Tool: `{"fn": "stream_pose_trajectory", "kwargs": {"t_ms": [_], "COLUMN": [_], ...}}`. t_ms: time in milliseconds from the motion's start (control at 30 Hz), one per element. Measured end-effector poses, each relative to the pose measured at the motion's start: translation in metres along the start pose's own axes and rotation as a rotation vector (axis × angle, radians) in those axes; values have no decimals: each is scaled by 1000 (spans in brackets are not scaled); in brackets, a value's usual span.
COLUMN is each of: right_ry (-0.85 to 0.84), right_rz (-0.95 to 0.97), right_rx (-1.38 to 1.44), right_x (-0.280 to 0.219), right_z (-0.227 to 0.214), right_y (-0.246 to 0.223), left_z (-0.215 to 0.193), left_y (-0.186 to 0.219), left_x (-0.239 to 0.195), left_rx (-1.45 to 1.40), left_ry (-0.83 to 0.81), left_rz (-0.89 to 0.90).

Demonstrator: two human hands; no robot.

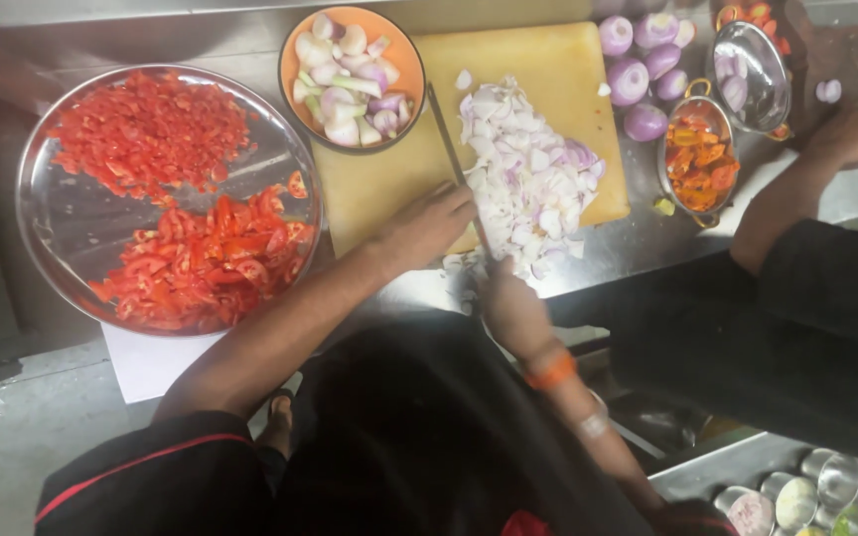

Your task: The person takes onions from a bowl and slices them on a cutting board using a knife.

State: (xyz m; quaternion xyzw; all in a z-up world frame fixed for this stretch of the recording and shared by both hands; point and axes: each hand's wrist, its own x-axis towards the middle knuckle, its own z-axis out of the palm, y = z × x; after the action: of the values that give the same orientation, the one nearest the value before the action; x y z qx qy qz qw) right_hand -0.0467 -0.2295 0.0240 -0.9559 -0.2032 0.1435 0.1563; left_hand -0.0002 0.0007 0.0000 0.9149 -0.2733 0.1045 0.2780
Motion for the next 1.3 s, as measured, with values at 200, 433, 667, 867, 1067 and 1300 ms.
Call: {"fn": "stream_pose_trajectory", "kwargs": {"t_ms": [200, 433, 667, 867, 1067, 1300], "right_ry": [-35, -26, -1, -17, 123, -7], "right_rz": [88, 49, -121, 76, 0, 33], "right_rx": [-78, -19, 208, 161, 294, 387], "right_x": [1, 1, 3, 6, 2, -39], "right_z": [5, 24, -52, -59, -63, -61], "right_y": [-5, 12, -16, -20, -3, 19], "left_z": [2, -7, -33, -110, -129, -152], "left_y": [1, -5, 4, -14, -70, -48], "left_x": [-4, -1, -1, 6, -10, -14], "left_rx": [22, -26, -38, 60, 41, -86], "left_ry": [50, 29, 165, 409, 166, 459], "left_rz": [36, 22, 33, -235, -553, -590]}}
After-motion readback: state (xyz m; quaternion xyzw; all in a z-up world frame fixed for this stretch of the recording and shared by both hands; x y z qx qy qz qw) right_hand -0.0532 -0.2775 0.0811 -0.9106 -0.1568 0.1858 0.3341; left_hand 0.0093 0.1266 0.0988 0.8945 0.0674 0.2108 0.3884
